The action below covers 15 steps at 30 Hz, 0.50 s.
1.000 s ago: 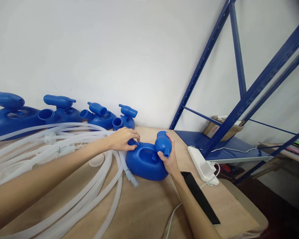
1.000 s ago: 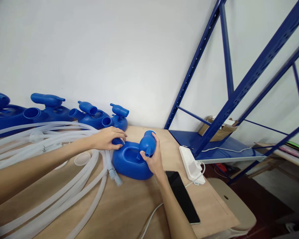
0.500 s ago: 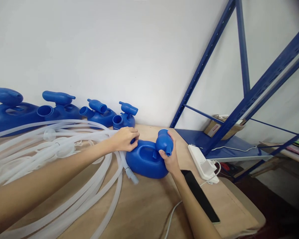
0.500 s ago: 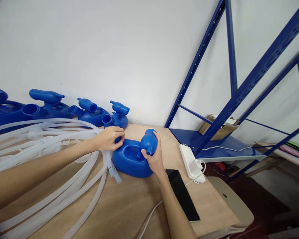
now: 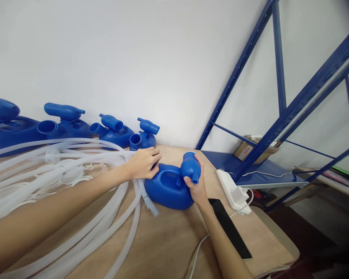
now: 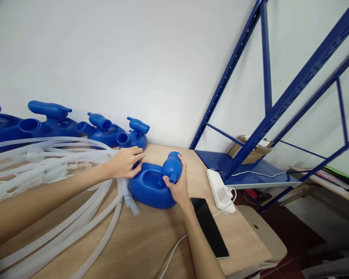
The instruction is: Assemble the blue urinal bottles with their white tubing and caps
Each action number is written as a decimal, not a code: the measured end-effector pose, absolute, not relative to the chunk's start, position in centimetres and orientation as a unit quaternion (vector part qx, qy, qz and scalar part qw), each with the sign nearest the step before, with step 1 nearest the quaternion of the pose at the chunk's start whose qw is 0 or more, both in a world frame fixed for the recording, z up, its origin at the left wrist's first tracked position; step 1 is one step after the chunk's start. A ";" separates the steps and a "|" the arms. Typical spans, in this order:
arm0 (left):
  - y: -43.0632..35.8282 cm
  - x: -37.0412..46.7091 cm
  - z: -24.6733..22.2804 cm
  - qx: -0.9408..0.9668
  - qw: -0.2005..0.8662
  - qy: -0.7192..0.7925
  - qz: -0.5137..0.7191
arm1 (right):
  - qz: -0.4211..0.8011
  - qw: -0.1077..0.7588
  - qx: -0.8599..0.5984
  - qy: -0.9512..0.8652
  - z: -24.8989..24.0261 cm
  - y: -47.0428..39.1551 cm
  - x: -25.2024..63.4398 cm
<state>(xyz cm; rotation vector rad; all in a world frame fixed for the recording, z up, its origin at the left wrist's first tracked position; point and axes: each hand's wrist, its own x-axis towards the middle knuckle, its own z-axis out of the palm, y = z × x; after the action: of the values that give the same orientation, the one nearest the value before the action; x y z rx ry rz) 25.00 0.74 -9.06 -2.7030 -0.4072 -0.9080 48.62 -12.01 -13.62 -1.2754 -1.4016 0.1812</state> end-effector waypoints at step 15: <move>2.0 24.2 -10.7 -0.919 0.132 -0.055 -0.368 | 0.084 0.589 -0.537 -0.598 -13.9 -12.0 48.6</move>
<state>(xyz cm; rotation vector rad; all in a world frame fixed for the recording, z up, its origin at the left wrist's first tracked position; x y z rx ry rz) 24.21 2.02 -10.74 -2.6671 -0.1608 -1.0669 48.65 -12.00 -13.91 -1.2513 -1.3914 0.1954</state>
